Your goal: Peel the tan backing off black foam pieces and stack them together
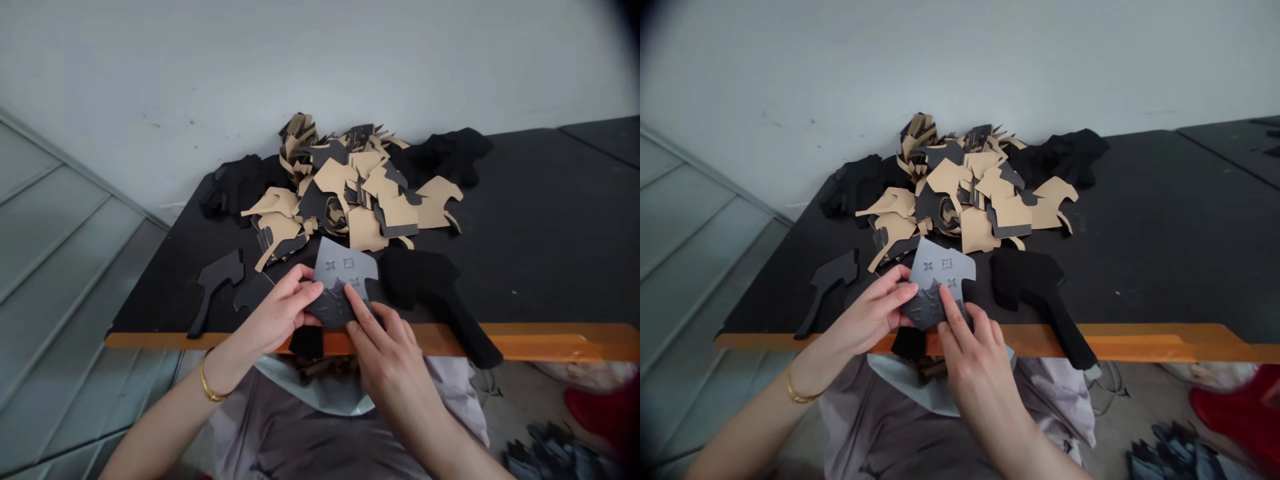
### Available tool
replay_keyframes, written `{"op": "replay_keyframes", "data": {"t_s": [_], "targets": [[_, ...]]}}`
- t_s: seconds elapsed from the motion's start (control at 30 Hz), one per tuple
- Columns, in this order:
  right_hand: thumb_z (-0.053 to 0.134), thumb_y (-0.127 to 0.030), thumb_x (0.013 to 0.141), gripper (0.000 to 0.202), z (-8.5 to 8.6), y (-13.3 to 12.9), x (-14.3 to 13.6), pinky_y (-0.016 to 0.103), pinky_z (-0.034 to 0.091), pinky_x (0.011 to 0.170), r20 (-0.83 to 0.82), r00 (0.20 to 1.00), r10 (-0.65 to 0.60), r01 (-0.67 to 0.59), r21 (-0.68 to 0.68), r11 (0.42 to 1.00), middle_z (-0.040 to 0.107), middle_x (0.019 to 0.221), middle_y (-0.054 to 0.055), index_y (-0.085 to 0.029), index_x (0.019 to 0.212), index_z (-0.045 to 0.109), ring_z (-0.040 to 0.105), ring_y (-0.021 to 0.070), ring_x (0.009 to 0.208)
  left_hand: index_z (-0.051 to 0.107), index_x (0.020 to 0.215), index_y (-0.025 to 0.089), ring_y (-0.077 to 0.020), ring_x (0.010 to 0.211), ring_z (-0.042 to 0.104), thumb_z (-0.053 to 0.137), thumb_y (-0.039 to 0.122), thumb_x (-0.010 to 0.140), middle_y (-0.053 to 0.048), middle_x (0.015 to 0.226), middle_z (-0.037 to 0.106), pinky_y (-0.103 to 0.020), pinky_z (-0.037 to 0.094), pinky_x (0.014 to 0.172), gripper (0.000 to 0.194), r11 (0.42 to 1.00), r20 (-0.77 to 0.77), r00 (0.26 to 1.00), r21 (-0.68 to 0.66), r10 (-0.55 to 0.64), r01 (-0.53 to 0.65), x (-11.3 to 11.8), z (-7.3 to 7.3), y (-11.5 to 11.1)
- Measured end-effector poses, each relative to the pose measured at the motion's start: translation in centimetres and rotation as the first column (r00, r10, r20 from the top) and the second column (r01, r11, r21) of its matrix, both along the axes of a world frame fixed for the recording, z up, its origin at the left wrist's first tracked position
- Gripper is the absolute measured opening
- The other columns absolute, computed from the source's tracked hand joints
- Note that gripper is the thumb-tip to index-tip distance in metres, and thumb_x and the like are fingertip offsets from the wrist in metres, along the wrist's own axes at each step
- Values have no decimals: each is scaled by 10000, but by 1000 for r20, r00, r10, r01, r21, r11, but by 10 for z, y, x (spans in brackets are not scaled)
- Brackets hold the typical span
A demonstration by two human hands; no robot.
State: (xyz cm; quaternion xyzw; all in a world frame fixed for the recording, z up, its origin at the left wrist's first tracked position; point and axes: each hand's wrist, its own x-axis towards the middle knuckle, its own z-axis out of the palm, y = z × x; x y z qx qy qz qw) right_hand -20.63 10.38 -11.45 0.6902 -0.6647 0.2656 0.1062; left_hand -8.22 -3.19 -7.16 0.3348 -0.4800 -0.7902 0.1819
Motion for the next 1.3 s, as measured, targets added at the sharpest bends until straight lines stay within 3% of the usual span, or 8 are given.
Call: {"op": "replay_keyframes", "data": {"t_s": [0.2, 0.4, 0.47, 0.57, 0.67, 0.87, 1.13, 1.3], "targets": [[397, 16, 885, 374, 5, 10, -6, 381, 504, 977, 280, 940, 195, -165, -127, 978, 412, 1452, 158, -142, 1168, 583, 461, 232, 1278, 472, 930, 192, -86, 647, 578, 712, 351, 784, 28, 803, 581, -168, 521, 511, 323, 1000, 7, 1000, 3, 23, -23, 9, -2, -5], [538, -230, 933, 423, 7, 11, -15, 471, 480, 1007, 519, 855, -4, 54, -83, 995, 515, 1374, 131, -209, 1349, 470, 494, 260, 1271, 455, 1010, 223, -102, 697, 632, 691, 351, 811, 2, 930, 624, -217, 582, 589, 334, 1000, 2, 1000, 9, 10, -10, 21, -4, -9], [513, -344, 950, 447, 10, 5, -23, 421, 526, 960, 779, 626, -23, 9, 23, 1000, 552, 1334, 140, -192, 1366, 452, 557, 244, 1215, 455, 1038, 230, -96, 708, 634, 676, 350, 827, -1, 966, 626, -233, 598, 621, 329, 1000, 5, 1000, 3, -15, 15, 24, -3, -9], [493, -499, 933, 495, 18, -9, -35, 324, 602, 774, 989, 136, -50, -138, 69, 988, 664, 1144, 133, -159, 1292, 528, 687, 210, 974, 454, 1052, 229, -83, 702, 627, 655, 337, 847, -6, 981, 623, -226, 599, 627, 307, 998, 23, 998, -10, -56, 56, 25, -2, -7], [617, -544, 836, 492, 25, -22, -40, 259, 598, 608, 994, -83, -72, -155, 59, 986, 705, 839, 64, -134, 1107, 631, 701, 168, 714, 458, 1040, 221, -72, 699, 618, 626, 331, 870, -5, 963, 619, -189, 580, 605, 264, 997, 43, 996, -31, -73, 74, 24, -2, -4], [709, -390, 791, 259, 25, -27, -42, 188, 581, 613, 992, -127, -11, -172, -11, 985, 691, 698, 11, -137, 842, 688, 675, 106, 635, 466, 987, 202, -78, 699, 611, 686, 366, 824, 21, 850, 595, -205, 587, 616, 320, 998, 73, 995, -14, -65, 67, 21, 4, 1], [699, -298, 808, 447, 24, -20, -41, 207, 592, 682, 990, -121, 66, -100, -78, 992, 711, 751, 5, -169, 1207, 543, 708, 127, 711, 464, 967, 198, -75, 686, 592, 727, 402, 781, 20, 815, 592, -189, 569, 600, 381, 998, 102, 995, -65, -13, 20, 16, 4, 4], [672, -273, 829, 408, 26, -17, -40, 199, 589, 696, 990, -85, 110, -89, -118, 989, 696, 736, -5, -182, 1192, 509, 711, 124, 714, 460, 972, 204, -81, 668, 586, 719, 409, 784, 14, 822, 593, -197, 557, 589, 380, 994, 103, 995, -110, -4, 16, 14, 3, 4]]}}
